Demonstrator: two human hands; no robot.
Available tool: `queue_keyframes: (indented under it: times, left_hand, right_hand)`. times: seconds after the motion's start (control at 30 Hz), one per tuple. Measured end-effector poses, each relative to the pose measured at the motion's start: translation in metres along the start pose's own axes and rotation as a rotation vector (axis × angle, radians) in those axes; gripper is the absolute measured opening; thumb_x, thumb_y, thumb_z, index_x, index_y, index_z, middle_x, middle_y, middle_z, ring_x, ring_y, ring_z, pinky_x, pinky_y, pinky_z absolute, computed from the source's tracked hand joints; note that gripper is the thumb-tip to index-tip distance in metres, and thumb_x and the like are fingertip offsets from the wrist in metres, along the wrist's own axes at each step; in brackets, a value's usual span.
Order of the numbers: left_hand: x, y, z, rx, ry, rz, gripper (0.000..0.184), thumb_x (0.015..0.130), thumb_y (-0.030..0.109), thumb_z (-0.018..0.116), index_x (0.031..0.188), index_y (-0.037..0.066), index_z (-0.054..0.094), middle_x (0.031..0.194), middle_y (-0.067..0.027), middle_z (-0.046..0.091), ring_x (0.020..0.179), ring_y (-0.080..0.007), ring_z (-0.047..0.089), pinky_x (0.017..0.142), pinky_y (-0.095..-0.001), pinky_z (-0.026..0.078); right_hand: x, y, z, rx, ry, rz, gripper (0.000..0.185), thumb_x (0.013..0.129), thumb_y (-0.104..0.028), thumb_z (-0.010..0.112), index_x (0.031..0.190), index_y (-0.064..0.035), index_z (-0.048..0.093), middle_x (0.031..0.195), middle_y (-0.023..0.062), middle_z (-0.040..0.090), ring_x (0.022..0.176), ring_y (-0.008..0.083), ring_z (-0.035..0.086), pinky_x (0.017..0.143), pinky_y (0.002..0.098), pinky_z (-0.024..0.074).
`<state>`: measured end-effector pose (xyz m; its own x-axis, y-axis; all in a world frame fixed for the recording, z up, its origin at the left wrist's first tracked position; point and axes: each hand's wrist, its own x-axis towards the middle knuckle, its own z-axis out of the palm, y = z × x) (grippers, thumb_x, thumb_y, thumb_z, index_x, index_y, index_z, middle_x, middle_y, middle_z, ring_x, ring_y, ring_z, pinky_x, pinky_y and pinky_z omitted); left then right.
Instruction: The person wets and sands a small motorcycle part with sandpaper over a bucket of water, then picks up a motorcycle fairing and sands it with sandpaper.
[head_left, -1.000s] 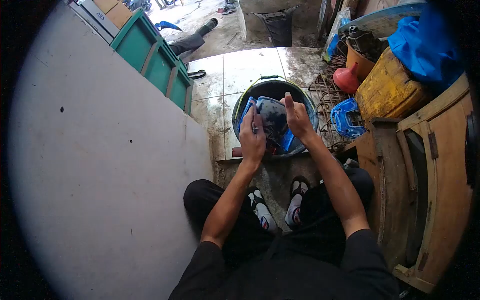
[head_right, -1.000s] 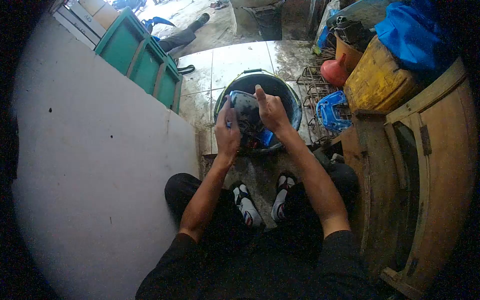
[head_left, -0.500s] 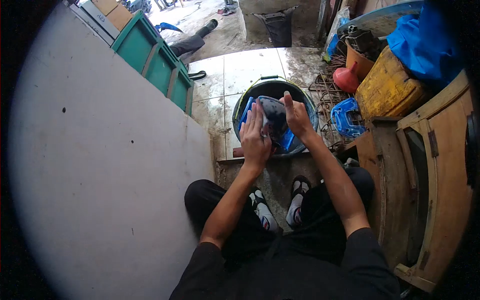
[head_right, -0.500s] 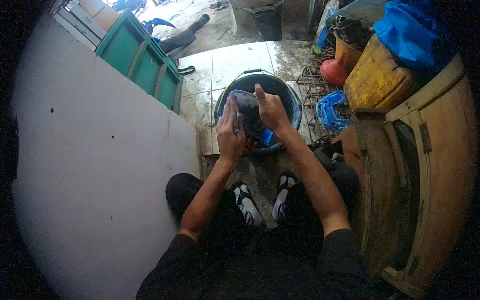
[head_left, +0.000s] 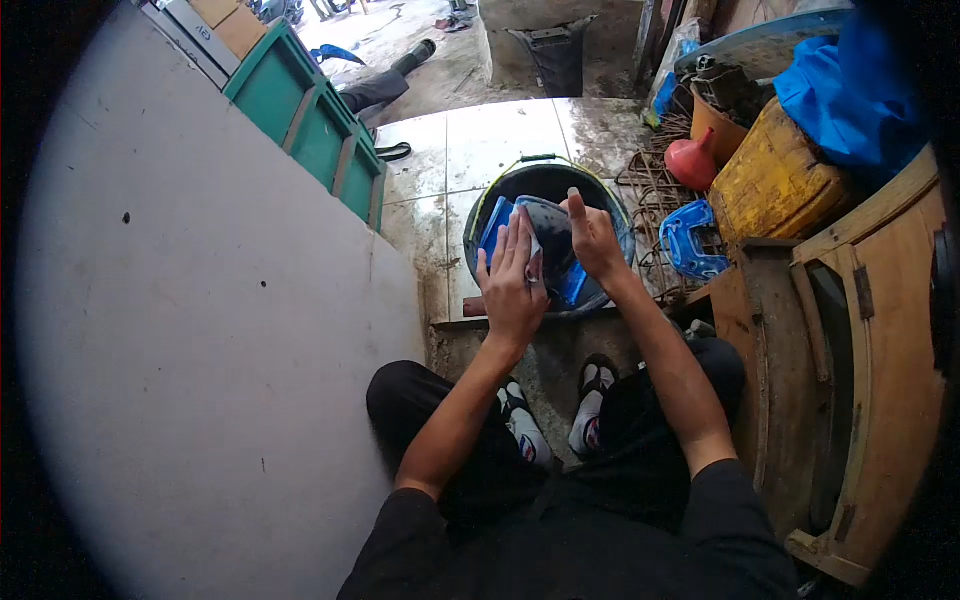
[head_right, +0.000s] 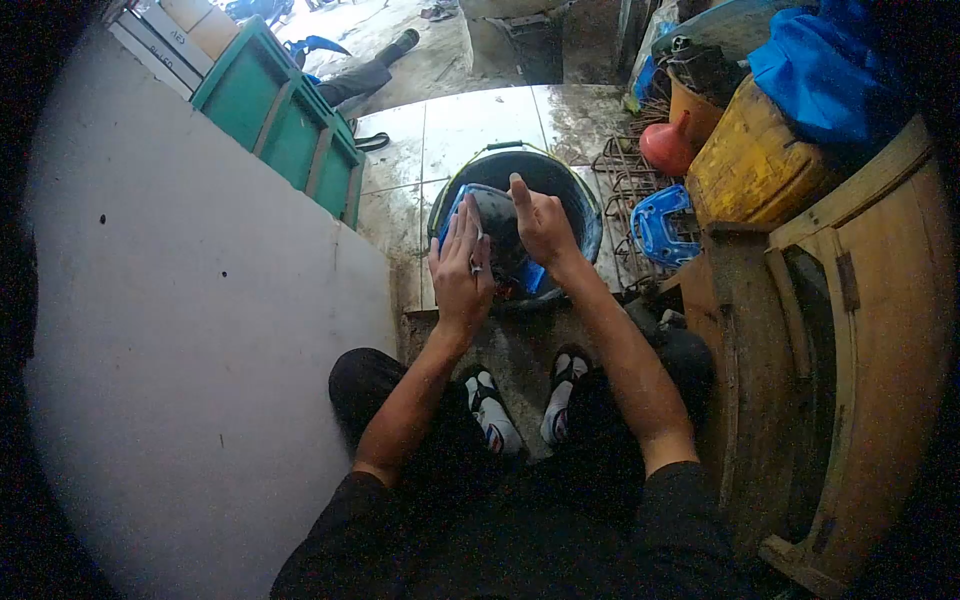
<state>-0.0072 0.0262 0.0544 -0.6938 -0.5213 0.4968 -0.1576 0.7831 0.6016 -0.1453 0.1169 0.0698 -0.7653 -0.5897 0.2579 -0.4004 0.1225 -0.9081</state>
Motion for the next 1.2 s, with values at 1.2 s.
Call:
queue_keyframes:
  times: [1.2]
  left_hand:
    - [0.015,0.007,-0.013,-0.324,-0.054,-0.251,0.049,0.104,0.018,0.048,0.15,0.004,0.04,0.143,-0.0255,0.05,0.131,-0.0407,0.051,0.104,-0.0435,0.042]
  right_hand:
    - [-0.002,-0.013,-0.003,0.011,-0.01,0.015,0.077,0.104,-0.06,0.032,0.085,0.0079,0.061,0.058,0.0127,0.05,0.06,0.0145,0.049,0.059,0.0388,0.0433]
